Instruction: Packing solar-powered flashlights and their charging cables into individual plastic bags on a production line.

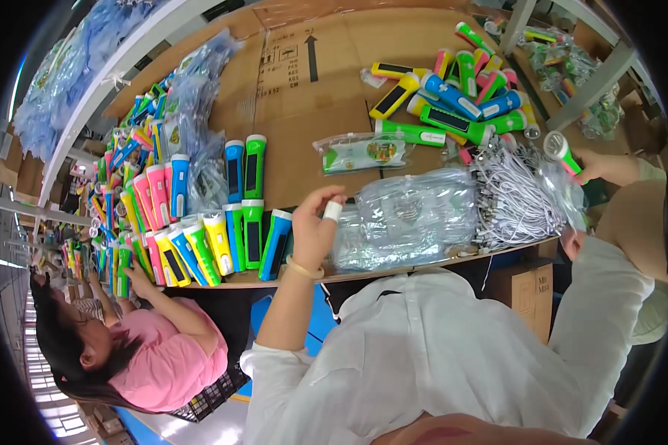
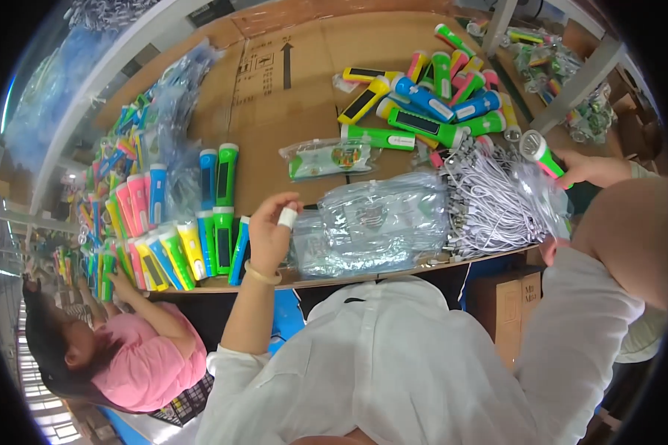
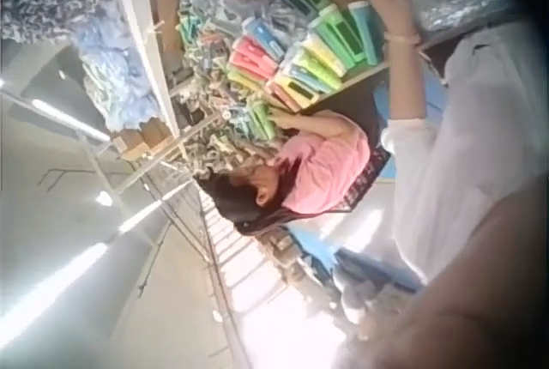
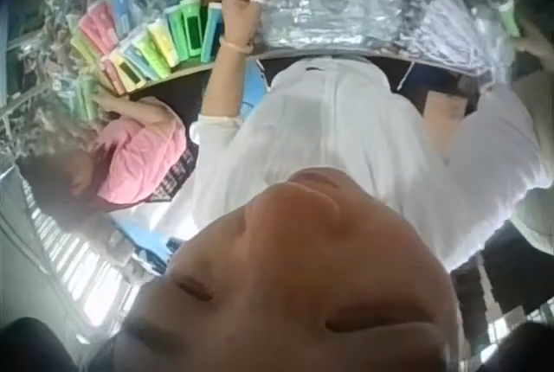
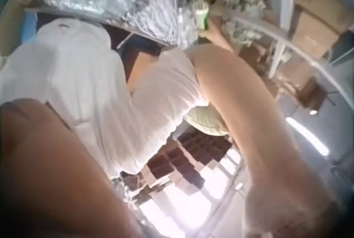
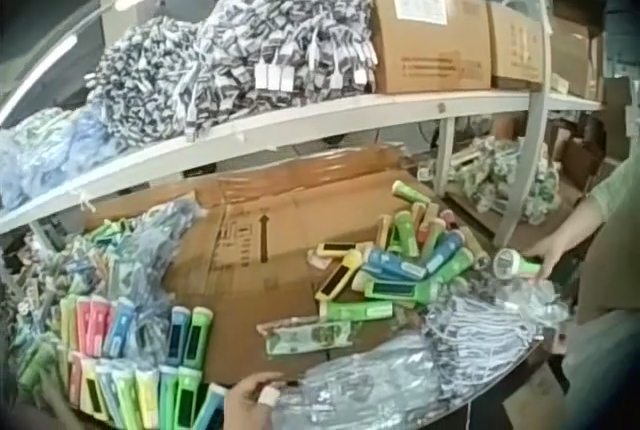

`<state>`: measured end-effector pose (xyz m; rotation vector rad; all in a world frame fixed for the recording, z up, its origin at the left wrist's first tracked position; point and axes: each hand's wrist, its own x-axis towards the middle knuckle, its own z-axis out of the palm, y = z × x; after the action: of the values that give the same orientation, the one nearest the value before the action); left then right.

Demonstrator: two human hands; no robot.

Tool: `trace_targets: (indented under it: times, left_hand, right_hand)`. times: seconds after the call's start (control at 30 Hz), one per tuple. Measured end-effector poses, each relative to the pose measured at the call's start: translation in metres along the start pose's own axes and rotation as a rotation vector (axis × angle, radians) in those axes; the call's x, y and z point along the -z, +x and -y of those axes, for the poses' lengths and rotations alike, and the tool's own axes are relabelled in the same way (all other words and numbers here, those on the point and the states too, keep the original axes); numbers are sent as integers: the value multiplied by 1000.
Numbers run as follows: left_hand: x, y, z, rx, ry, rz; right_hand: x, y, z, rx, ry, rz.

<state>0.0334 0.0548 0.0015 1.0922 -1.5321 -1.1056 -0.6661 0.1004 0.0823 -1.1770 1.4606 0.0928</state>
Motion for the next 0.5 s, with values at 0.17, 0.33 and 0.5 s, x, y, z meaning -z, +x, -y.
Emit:
trace_targets:
  times: [0.17,0.33,0.5]
  left_hand:
    - [6,57,37,-122,367,-56]
    - [-13,115,60,-293,852,-11]
    - [-36,146,63,-152,1037,214]
  right_hand:
    - [1,20,60,320,-72,-126]
    - [-18,45,107,429,198,-236]
    - [-81,56,168,543,451,-147]
